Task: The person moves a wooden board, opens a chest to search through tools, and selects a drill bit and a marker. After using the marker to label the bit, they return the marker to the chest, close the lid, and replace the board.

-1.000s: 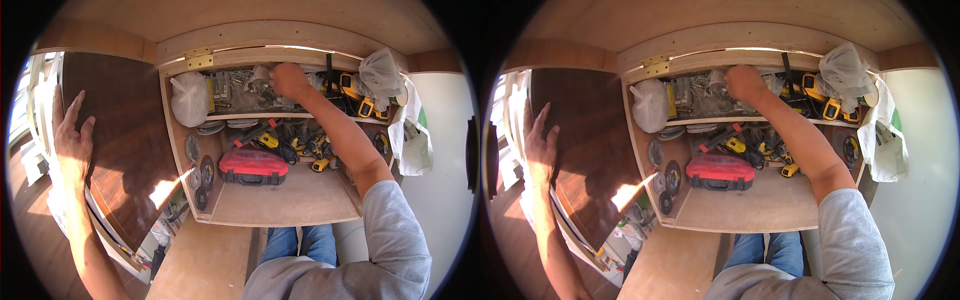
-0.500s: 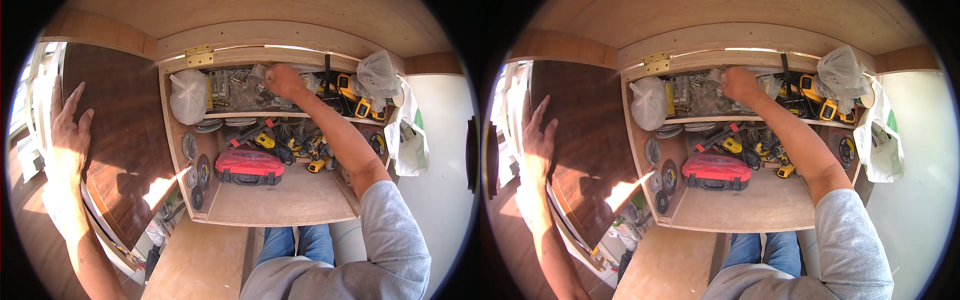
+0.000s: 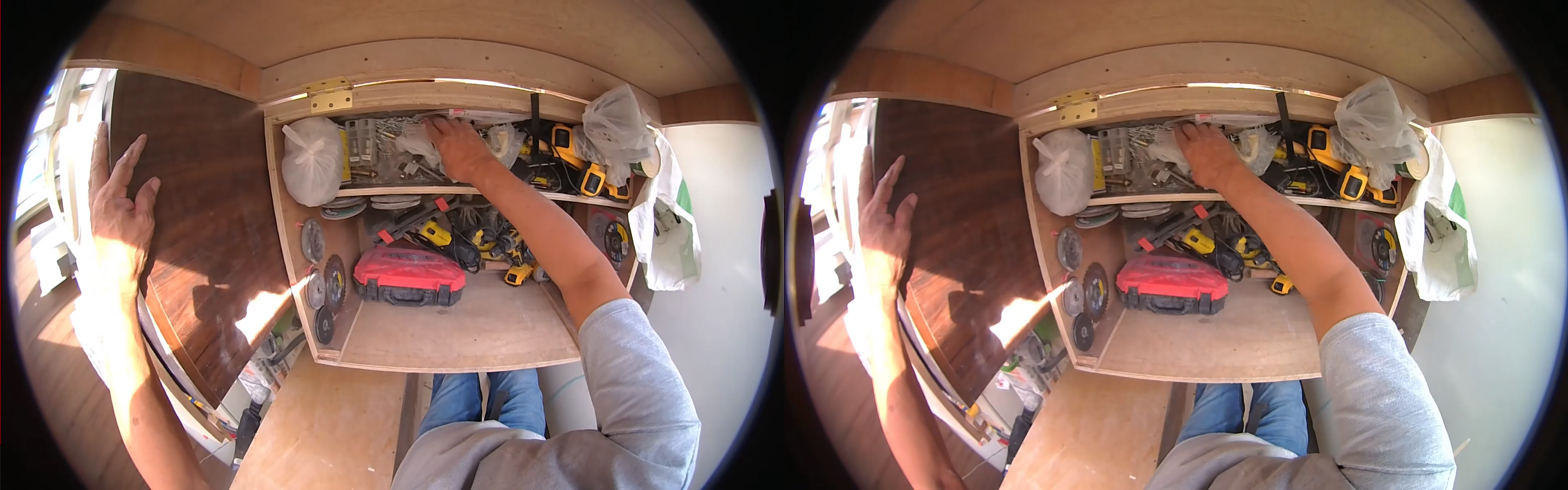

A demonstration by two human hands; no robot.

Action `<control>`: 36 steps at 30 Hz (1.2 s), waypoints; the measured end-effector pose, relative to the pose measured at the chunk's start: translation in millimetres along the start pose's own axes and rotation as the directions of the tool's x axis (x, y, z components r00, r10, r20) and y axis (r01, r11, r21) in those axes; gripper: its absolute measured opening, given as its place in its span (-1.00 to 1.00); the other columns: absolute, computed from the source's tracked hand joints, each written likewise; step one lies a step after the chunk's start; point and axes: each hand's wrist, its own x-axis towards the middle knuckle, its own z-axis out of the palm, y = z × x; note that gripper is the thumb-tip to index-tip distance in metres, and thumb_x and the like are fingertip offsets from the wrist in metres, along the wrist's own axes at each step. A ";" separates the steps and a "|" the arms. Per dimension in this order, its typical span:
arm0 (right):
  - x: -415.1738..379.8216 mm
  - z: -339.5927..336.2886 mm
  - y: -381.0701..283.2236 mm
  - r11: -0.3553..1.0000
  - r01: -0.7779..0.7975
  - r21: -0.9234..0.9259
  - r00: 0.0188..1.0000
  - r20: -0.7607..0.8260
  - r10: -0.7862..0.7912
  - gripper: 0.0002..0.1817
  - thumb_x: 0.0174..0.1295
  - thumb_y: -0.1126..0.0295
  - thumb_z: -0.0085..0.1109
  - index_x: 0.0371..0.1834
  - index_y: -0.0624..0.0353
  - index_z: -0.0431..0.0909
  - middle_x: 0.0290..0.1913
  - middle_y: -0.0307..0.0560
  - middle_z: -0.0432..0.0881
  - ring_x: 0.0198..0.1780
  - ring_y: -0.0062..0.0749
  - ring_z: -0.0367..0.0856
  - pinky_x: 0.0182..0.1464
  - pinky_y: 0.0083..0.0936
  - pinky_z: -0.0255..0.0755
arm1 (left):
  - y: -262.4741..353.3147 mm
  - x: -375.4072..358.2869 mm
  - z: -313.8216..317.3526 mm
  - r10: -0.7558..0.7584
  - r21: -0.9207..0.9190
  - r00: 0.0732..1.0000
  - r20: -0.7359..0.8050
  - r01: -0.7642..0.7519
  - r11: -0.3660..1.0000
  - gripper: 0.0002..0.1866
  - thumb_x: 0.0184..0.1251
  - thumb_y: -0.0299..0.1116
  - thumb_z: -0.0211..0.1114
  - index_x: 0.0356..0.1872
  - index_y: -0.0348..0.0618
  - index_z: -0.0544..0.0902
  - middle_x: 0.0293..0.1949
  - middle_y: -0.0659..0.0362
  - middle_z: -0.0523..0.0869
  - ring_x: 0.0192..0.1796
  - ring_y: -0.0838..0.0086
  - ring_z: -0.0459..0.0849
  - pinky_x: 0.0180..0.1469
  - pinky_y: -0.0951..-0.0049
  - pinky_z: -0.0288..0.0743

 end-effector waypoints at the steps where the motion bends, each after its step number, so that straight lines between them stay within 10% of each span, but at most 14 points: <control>1: 0.7 -3.3 -2.5 0.999 -0.029 -0.031 0.999 0.039 0.030 -0.25 0.04 0.51 0.27 0.40 0.38 0.32 0.27 0.19 0.46 0.32 0.07 0.45 0.35 -0.11 0.34 | 1.3 -0.3 -0.3 -0.006 0.004 1.000 -0.001 0.006 1.000 -0.43 0.26 -0.51 0.33 0.35 0.03 0.56 0.59 0.06 0.17 0.60 0.12 0.16 0.58 0.19 0.14; 10: -11.6 20.5 5.2 0.986 -0.112 0.126 0.911 0.408 0.051 -0.45 0.12 0.43 0.18 0.27 0.16 0.55 0.22 0.19 0.53 0.28 0.10 0.51 0.29 -0.10 0.43 | -6.1 -0.6 3.8 0.007 0.034 0.999 -0.042 -0.006 0.999 -0.45 0.27 -0.50 0.33 0.33 0.03 0.58 0.58 0.02 0.17 0.60 0.11 0.16 0.57 0.18 0.15; 16: 0.9 25.2 -15.3 0.976 0.046 0.213 0.993 -0.118 -0.021 -0.37 0.17 0.18 0.32 0.33 0.13 0.51 0.35 0.16 0.45 0.44 0.04 0.33 0.42 -0.01 0.24 | -5.9 -0.2 3.2 0.012 0.032 0.999 -0.036 -0.010 0.999 -0.46 0.27 -0.49 0.34 0.32 0.03 0.59 0.58 0.01 0.17 0.59 0.09 0.16 0.57 0.18 0.15; 22: 19.4 -0.4 -39.7 0.991 -0.119 0.062 0.937 0.338 0.091 -0.41 0.22 -0.04 0.26 0.20 0.14 0.61 0.17 0.14 0.63 0.32 0.02 0.50 0.39 0.04 0.24 | -4.9 0.6 2.3 0.020 0.062 0.999 -0.033 -0.018 0.998 -0.46 0.28 -0.47 0.34 0.32 0.04 0.59 0.58 0.02 0.17 0.59 0.09 0.17 0.57 0.17 0.16; 28: 50.6 -10.6 -74.5 0.958 -0.164 0.237 0.983 0.118 0.139 -0.54 0.17 0.06 0.32 -0.04 0.21 0.69 -0.09 0.19 0.73 0.03 0.06 0.70 0.21 0.01 0.45 | -3.0 0.0 0.9 0.016 0.087 0.999 -0.035 -0.013 0.996 -0.46 0.28 -0.46 0.34 0.32 0.05 0.59 0.58 0.03 0.19 0.58 0.09 0.18 0.57 0.17 0.16; 31: 75.7 9.7 -95.3 0.716 -0.476 0.510 0.878 0.223 0.424 -0.58 0.12 0.16 0.31 -0.05 0.24 0.67 -0.09 0.24 0.72 0.04 0.10 0.69 0.17 -0.10 0.51 | -4.1 0.1 3.2 0.028 0.064 0.999 -0.038 -0.025 0.998 -0.46 0.29 -0.46 0.33 0.33 0.06 0.59 0.58 0.03 0.19 0.58 0.09 0.19 0.56 0.18 0.16; 36: 92.7 32.9 -137.9 0.489 -0.043 0.871 0.899 -0.180 0.399 -0.55 -0.04 0.33 0.36 -0.05 0.32 0.65 -0.11 0.33 0.68 0.00 0.10 0.69 0.13 -0.19 0.55 | -10.7 -0.8 8.1 0.062 0.022 0.997 -0.053 -0.061 0.998 -0.46 0.30 -0.45 0.32 0.33 0.06 0.58 0.58 0.03 0.18 0.58 0.08 0.19 0.56 0.19 0.18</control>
